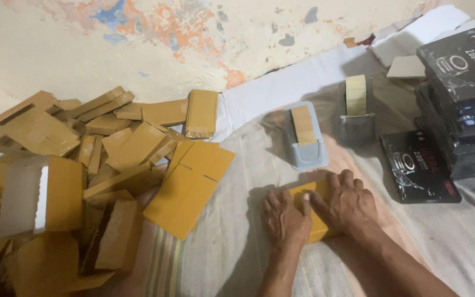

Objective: The person assembles small cardboard boxes by folding the flaps and pressing the seams to form the rectangular shape. They repeatedly fold and press the box edges to secure the structure.

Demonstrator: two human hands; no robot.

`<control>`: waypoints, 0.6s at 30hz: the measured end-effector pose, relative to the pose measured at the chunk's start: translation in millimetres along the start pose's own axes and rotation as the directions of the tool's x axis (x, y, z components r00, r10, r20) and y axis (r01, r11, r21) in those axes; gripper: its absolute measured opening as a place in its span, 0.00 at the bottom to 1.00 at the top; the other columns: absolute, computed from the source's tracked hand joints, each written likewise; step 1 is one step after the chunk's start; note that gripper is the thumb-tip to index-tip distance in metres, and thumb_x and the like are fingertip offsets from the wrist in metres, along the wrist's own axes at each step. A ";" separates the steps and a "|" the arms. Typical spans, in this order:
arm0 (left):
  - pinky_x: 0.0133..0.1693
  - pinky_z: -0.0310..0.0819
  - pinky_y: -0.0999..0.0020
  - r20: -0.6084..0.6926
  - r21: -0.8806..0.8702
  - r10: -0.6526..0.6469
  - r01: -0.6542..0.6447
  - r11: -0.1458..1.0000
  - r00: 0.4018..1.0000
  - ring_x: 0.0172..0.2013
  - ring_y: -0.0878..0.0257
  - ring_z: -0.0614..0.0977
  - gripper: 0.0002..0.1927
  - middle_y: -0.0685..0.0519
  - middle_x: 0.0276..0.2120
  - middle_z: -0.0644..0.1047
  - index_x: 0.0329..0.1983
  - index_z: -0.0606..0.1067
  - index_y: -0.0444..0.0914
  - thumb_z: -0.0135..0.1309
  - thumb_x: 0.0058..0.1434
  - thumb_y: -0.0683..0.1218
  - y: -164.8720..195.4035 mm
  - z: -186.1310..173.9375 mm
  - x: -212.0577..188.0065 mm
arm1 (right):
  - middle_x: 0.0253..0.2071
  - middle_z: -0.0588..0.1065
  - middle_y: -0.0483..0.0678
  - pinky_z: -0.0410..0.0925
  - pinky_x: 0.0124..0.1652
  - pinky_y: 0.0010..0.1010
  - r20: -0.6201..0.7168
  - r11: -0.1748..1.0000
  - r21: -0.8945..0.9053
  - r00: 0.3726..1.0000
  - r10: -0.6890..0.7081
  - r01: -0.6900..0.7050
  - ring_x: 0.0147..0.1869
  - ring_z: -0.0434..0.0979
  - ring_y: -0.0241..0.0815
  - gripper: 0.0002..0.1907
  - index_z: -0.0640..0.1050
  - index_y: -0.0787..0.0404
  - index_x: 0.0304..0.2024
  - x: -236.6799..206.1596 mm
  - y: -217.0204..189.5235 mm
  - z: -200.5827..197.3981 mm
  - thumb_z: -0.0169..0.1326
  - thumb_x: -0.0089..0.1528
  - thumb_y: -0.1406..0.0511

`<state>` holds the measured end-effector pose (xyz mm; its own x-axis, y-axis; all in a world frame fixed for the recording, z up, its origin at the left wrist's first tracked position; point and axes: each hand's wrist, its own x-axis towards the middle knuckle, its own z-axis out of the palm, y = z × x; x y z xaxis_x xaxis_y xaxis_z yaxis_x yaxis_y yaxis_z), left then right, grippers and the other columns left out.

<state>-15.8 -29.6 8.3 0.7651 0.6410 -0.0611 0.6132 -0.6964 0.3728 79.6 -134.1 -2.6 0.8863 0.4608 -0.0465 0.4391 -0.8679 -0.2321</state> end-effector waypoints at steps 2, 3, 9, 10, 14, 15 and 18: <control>0.64 0.58 0.41 0.106 -0.087 -0.063 0.072 0.994 0.992 0.69 0.38 0.55 0.38 0.36 0.71 0.49 0.73 0.54 0.39 0.47 0.69 0.64 0.6 1.9 1.3 | 0.50 0.72 0.56 0.77 0.41 0.37 -0.140 0.994 -0.079 0.986 -0.087 0.076 0.50 0.79 0.49 0.27 0.69 0.59 0.62 1.9 9.3 15.1 0.43 0.69 0.49; 0.64 0.61 0.42 0.078 -0.126 -0.062 0.072 0.989 0.995 0.69 0.40 0.58 0.34 0.37 0.72 0.51 0.72 0.57 0.40 0.44 0.70 0.62 0.1 2.7 1.3 | 0.49 0.74 0.54 0.79 0.37 0.33 -0.207 0.987 -0.121 0.969 -0.132 0.108 0.46 0.81 0.46 0.22 0.71 0.60 0.61 2.9 13.7 22.6 0.42 0.72 0.55; 0.66 0.65 0.49 0.070 -0.388 -0.218 0.228 0.893 0.974 0.69 0.45 0.64 0.41 0.40 0.72 0.57 0.77 0.51 0.43 0.48 0.66 0.62 -13.5 12.9 0.3 | 0.47 0.76 0.57 0.79 0.36 0.33 -0.303 0.995 -0.076 0.949 -0.089 0.069 0.47 0.82 0.46 0.24 0.69 0.59 0.66 3.2 20.4 24.7 0.45 0.73 0.53; 0.66 0.61 0.49 0.059 -0.441 -0.232 0.233 0.866 0.971 0.70 0.44 0.60 0.45 0.38 0.72 0.54 0.77 0.49 0.42 0.53 0.64 0.63 -17.8 16.1 1.0 | 0.49 0.74 0.58 0.78 0.40 0.38 -0.184 1.000 0.026 0.983 0.003 0.002 0.50 0.79 0.50 0.30 0.65 0.59 0.68 1.6 19.1 18.1 0.47 0.70 0.50; 0.66 0.59 0.51 -0.178 -0.510 -0.097 -0.008 0.860 0.979 0.68 0.44 0.64 0.49 0.38 0.68 0.62 0.73 0.54 0.35 0.62 0.58 0.62 -41.5 30.9 0.8 | 0.55 0.72 0.62 0.76 0.51 0.47 0.110 0.947 0.280 0.985 0.132 -0.158 0.57 0.76 0.57 0.51 0.55 0.60 0.75 -19.9 26.2 2.6 0.56 0.60 0.42; 0.66 0.61 0.52 -0.198 -0.590 -0.078 -0.055 0.806 0.977 0.67 0.45 0.67 0.47 0.38 0.67 0.64 0.72 0.56 0.35 0.61 0.59 0.61 -47.5 35.4 -1.6 | 0.56 0.72 0.63 0.76 0.54 0.46 0.127 0.934 0.320 0.984 0.122 -0.158 0.58 0.77 0.58 0.56 0.54 0.62 0.77 -26.1 30.6 5.0 0.58 0.57 0.41; 0.64 0.65 0.56 -0.182 -0.732 -0.081 -0.080 0.676 0.980 0.65 0.48 0.72 0.41 0.40 0.65 0.69 0.70 0.61 0.35 0.57 0.60 0.61 -60.7 47.2 -8.2 | 0.58 0.73 0.59 0.78 0.53 0.43 0.058 0.998 0.035 0.997 -0.046 0.044 0.60 0.76 0.55 0.53 0.60 0.55 0.75 -29.7 45.5 21.9 0.51 0.53 0.37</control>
<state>-50.0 -7.8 -57.5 0.6647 0.7430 0.0782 0.2098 -0.2861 0.9349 70.1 -183.3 -33.1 0.8552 0.5100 -0.0923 0.4719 -0.8399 -0.2680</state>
